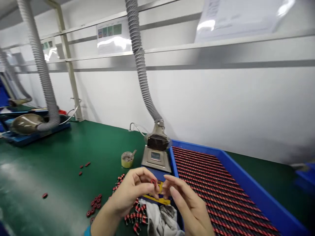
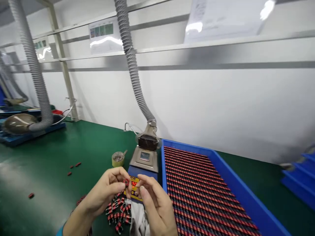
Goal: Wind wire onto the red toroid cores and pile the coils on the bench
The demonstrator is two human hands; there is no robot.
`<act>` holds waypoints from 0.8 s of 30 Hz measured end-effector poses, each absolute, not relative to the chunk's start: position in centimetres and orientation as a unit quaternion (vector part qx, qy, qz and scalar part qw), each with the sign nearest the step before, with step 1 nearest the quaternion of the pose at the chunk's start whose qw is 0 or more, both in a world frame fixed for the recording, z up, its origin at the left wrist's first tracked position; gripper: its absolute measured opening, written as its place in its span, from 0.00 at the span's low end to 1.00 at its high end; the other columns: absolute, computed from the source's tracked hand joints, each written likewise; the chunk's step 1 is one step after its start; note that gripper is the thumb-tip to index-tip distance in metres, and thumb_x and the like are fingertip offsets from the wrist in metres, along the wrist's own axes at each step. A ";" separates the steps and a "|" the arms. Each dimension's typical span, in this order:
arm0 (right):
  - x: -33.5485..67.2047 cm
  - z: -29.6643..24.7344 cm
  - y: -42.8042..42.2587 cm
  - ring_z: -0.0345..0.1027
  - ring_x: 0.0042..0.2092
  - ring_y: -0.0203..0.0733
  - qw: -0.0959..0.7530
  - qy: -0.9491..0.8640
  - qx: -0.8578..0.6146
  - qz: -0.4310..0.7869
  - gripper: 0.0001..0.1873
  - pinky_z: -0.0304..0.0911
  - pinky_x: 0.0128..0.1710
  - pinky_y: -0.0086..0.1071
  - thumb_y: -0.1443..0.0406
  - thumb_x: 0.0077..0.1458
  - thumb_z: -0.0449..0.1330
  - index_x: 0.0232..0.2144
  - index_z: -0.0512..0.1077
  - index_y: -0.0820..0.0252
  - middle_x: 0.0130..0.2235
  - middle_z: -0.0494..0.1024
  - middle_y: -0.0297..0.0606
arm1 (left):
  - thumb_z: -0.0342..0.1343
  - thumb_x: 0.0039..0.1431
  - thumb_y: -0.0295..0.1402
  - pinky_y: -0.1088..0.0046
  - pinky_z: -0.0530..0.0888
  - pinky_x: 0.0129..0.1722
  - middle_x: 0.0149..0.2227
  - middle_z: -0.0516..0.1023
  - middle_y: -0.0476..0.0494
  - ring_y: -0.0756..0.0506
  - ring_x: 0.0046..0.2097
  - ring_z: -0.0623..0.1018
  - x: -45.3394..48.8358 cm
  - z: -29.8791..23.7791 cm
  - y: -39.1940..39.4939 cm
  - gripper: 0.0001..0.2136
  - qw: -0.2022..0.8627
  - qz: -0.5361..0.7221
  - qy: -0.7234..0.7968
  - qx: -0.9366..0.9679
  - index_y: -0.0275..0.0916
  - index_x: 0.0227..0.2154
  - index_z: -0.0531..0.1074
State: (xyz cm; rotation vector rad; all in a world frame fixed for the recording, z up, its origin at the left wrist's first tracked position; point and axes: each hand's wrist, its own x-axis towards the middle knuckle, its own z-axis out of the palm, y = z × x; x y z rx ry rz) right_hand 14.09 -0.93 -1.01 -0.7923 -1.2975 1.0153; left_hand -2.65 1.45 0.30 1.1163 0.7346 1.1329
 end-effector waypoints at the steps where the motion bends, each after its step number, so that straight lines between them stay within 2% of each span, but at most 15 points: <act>1: 14.2 -0.8 -1.1 0.74 0.31 0.42 0.628 -0.550 -0.338 0.435 0.10 0.72 0.33 0.29 0.54 0.58 0.64 0.40 0.82 0.45 0.31 0.79 0.36 | 0.72 0.39 0.46 0.74 0.74 0.31 0.24 0.79 0.47 0.49 0.26 0.78 -1.0 0.5 1.4 0.20 0.665 0.490 0.293 0.482 0.35 0.28 0.76; 4: 14.8 -0.4 -1.6 0.70 0.26 0.39 0.649 -0.533 -0.332 0.429 0.10 0.69 0.28 0.30 0.53 0.56 0.66 0.37 0.83 0.46 0.30 0.75 0.35 | 0.74 0.35 0.48 0.77 0.72 0.27 0.22 0.78 0.48 0.51 0.22 0.76 2.0 0.1 1.4 0.22 0.715 0.476 0.230 0.457 0.35 0.26 0.76; 7: 15.4 -0.4 -1.7 0.69 0.25 0.38 0.637 -0.545 -0.331 0.433 0.09 0.67 0.27 0.30 0.55 0.57 0.66 0.32 0.83 0.51 0.27 0.73 0.34 | 0.75 0.36 0.46 0.80 0.72 0.25 0.21 0.79 0.48 0.52 0.22 0.77 2.9 -0.8 1.6 0.21 0.742 0.470 0.197 0.435 0.34 0.27 0.77; 11: 15.4 -0.8 -1.4 0.65 0.21 0.34 0.642 -0.500 -0.311 0.491 0.14 0.60 0.23 0.28 0.58 0.57 0.67 0.23 0.78 0.58 0.20 0.68 0.30 | 0.76 0.37 0.42 0.80 0.71 0.24 0.20 0.80 0.47 0.52 0.21 0.78 2.6 -1.6 1.6 0.19 0.761 0.460 0.185 0.418 0.34 0.25 0.76; 15: 15.5 -0.9 -1.1 0.57 0.19 0.30 0.690 -0.395 -0.268 0.545 0.14 0.55 0.20 0.24 0.57 0.56 0.68 0.24 0.75 0.57 0.19 0.63 0.26 | 0.76 0.39 0.40 0.82 0.70 0.23 0.21 0.81 0.47 0.52 0.21 0.79 2.1 -1.9 1.4 0.18 0.779 0.446 0.182 0.402 0.34 0.26 0.76; 18: 15.6 -0.5 -1.3 0.60 0.21 0.31 0.706 -0.407 -0.290 0.502 0.13 0.58 0.24 0.25 0.57 0.56 0.69 0.24 0.76 0.57 0.19 0.66 0.28 | 0.74 0.43 0.39 0.82 0.72 0.27 0.23 0.83 0.47 0.52 0.24 0.81 1.9 -2.1 1.4 0.16 0.785 0.445 0.162 0.399 0.35 0.29 0.76; 21: 15.3 -0.2 -1.9 0.65 0.22 0.36 0.661 -0.434 -0.305 0.530 0.12 0.60 0.24 0.29 0.56 0.55 0.69 0.26 0.79 0.57 0.20 0.72 0.32 | 0.72 0.48 0.39 0.81 0.73 0.27 0.24 0.82 0.48 0.51 0.24 0.81 1.8 -2.3 1.4 0.15 0.791 0.452 0.104 0.400 0.36 0.31 0.75; 24: 14.9 0.0 -2.4 0.65 0.22 0.36 0.637 -0.455 -0.305 0.543 0.12 0.60 0.24 0.31 0.56 0.53 0.70 0.25 0.80 0.57 0.22 0.73 0.33 | 0.72 0.47 0.39 0.82 0.72 0.28 0.23 0.82 0.48 0.52 0.24 0.80 1.7 -2.2 1.4 0.16 0.787 0.458 0.095 0.402 0.36 0.31 0.74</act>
